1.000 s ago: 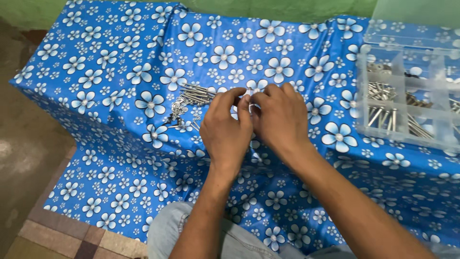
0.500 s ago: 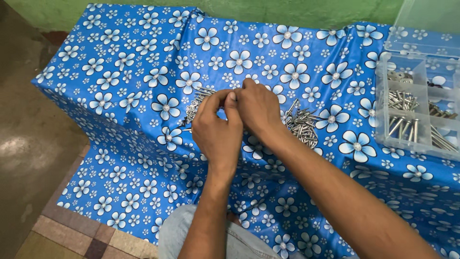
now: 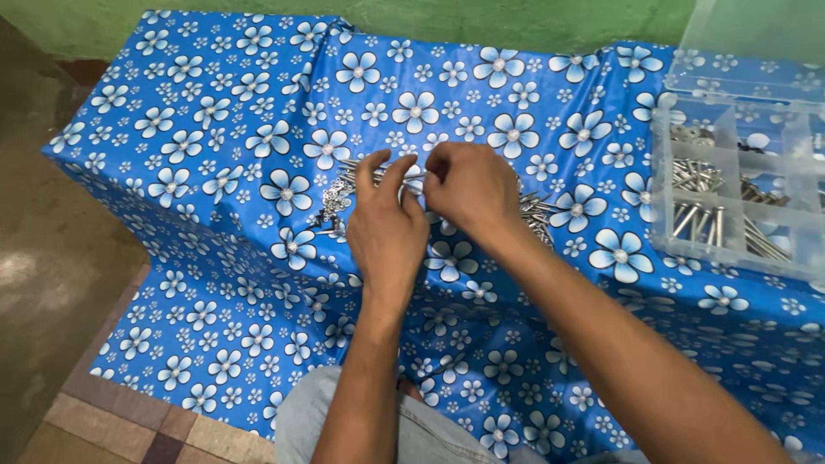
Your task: The person sorts various metal screws, nails, and fasteners by picking them up from a pile on a blue floral surface and placing them into the compartments of a clear plastic organizer box.
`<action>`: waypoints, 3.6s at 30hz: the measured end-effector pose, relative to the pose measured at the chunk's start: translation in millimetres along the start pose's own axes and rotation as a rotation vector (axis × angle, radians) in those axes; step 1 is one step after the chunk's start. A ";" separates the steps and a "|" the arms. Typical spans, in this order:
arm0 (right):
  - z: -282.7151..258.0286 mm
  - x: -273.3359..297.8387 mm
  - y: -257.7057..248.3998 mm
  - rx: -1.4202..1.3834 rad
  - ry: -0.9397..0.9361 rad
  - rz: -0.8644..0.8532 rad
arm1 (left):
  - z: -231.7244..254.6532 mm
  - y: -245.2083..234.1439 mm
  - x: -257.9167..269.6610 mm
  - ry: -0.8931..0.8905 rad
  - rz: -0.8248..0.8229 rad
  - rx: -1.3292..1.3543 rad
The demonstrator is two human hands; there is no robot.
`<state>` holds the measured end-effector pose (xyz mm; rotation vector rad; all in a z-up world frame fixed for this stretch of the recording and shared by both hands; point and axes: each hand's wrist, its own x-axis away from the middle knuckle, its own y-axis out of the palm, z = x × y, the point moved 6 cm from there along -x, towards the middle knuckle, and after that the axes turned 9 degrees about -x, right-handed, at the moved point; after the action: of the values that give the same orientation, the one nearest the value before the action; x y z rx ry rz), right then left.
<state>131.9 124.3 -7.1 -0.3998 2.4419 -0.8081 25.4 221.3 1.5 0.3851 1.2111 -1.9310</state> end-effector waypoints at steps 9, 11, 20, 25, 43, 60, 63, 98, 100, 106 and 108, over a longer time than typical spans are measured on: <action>8.3 13.9 -70.6 -0.330 -0.011 0.059 | 20.9 36.0 21.7 -0.076 -0.204 0.350; 11.3 17.3 -80.8 -0.393 -0.009 0.042 | 23.7 49.7 25.3 -0.172 -0.261 0.539; 27.0 52.0 -128.3 -0.265 -0.027 -0.044 | 58.1 81.6 48.5 -0.206 -0.462 0.926; 36.5 62.0 -150.7 -0.326 -0.041 -0.083 | 84.7 85.0 57.4 -0.192 -0.577 0.987; 64.2 122.4 -269.3 -0.220 0.036 0.203 | 221.6 57.0 65.2 0.042 -0.438 0.666; 125.9 174.9 -361.4 -0.109 0.161 0.290 | 324.8 90.4 101.5 0.122 -0.571 0.518; 136.0 177.4 -364.5 -0.002 0.157 0.308 | 328.3 96.5 107.6 0.144 -0.587 0.523; 46.1 109.1 -203.0 -0.039 0.039 0.092 | 129.3 19.7 49.4 -0.002 -0.351 0.375; 38.6 99.7 -178.9 -0.056 0.038 0.052 | 104.6 18.4 42.9 -0.070 -0.330 0.358; 27.6 69.4 -105.7 -0.091 0.033 -0.076 | 46.9 14.5 27.0 -0.236 -0.246 0.313; 24.0 60.1 -83.7 -0.077 0.034 -0.108 | 33.1 12.6 20.4 -0.248 -0.225 0.273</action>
<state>105.7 22.4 4.8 -0.5549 2.5063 -0.7731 27.2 180.7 -2.5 0.1453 0.8621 -2.2707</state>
